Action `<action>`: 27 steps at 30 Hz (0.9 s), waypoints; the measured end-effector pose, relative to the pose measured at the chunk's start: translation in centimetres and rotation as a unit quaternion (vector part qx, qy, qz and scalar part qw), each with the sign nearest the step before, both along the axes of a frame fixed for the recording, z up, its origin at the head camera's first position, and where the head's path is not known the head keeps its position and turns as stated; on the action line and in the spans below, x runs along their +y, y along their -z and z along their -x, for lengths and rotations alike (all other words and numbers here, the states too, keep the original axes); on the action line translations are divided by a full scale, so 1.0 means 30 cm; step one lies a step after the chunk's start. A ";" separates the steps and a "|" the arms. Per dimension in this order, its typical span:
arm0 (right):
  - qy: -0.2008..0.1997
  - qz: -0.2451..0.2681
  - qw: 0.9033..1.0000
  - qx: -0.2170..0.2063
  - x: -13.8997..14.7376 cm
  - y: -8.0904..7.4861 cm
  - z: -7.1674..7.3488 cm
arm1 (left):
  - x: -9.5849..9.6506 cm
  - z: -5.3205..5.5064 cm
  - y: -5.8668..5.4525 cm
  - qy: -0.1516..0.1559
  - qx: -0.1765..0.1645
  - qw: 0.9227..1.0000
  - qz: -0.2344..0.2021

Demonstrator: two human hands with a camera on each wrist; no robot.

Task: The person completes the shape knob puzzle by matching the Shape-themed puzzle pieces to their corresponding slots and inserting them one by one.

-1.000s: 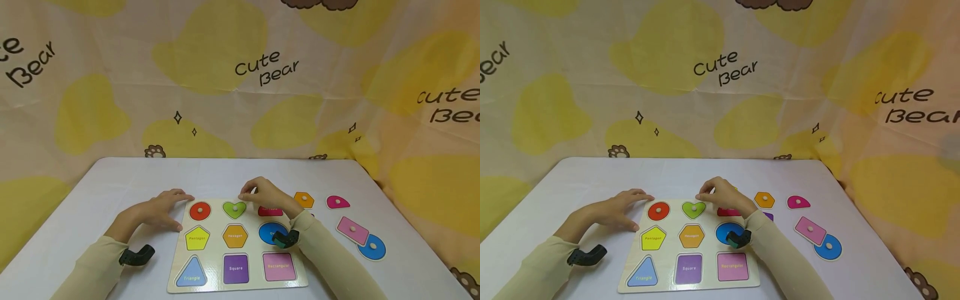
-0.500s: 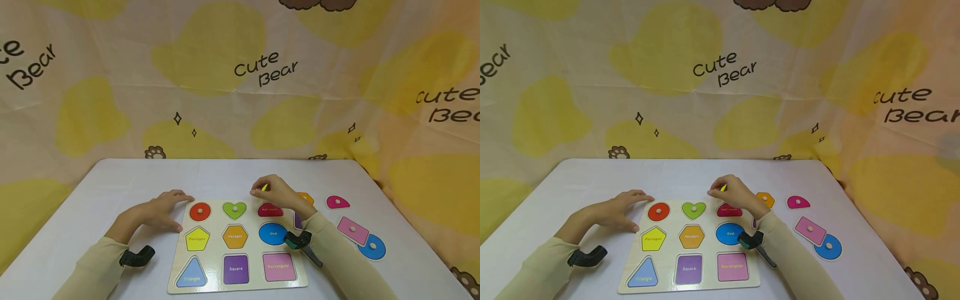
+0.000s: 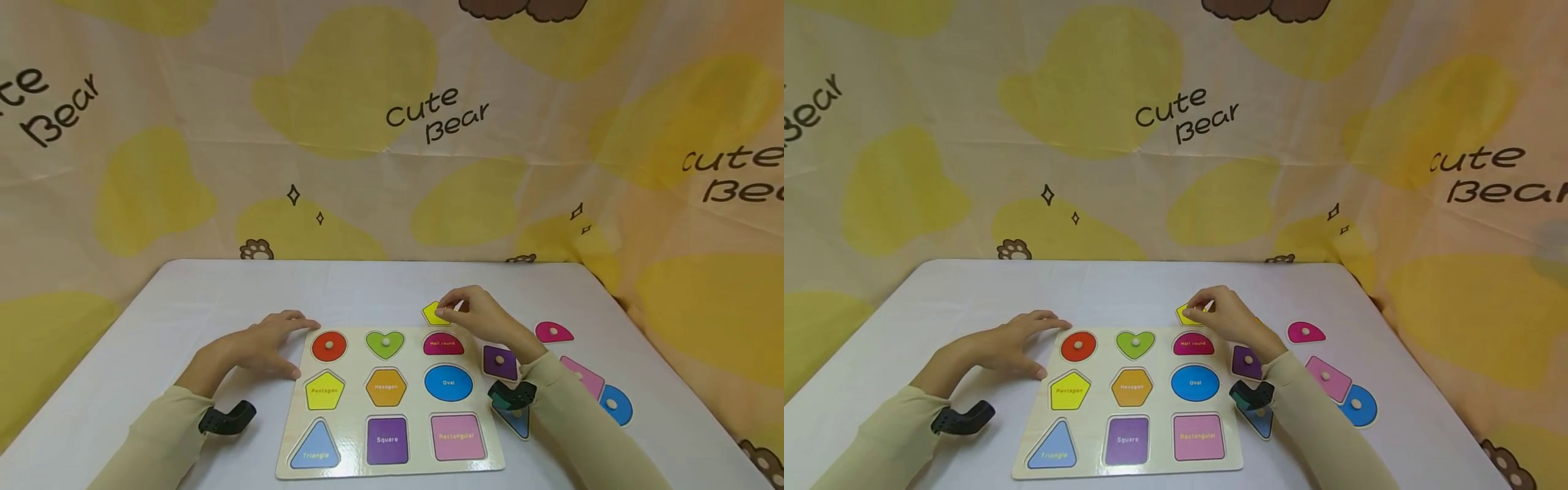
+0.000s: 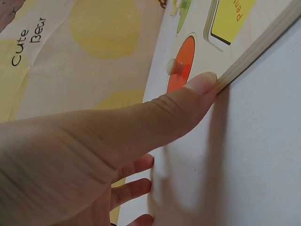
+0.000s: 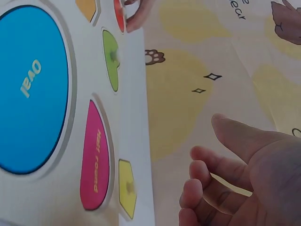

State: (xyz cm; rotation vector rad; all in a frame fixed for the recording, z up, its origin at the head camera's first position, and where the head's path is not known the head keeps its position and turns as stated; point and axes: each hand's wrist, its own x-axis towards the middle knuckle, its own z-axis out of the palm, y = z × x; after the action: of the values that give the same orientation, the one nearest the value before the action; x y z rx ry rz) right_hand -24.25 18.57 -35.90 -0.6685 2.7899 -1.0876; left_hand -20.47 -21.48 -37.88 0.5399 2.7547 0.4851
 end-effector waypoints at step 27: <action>0.071 -0.035 0.997 -0.011 0.303 -0.001 -0.002 | 0.006 -0.007 -0.009 -0.003 -0.004 1.000 0.000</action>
State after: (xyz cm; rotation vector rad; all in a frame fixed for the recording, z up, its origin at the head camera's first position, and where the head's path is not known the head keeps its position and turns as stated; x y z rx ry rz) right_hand -24.18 27.65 -35.86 -0.4538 2.8801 -1.0060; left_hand -20.27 -21.30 -37.63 0.5274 2.7494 0.4886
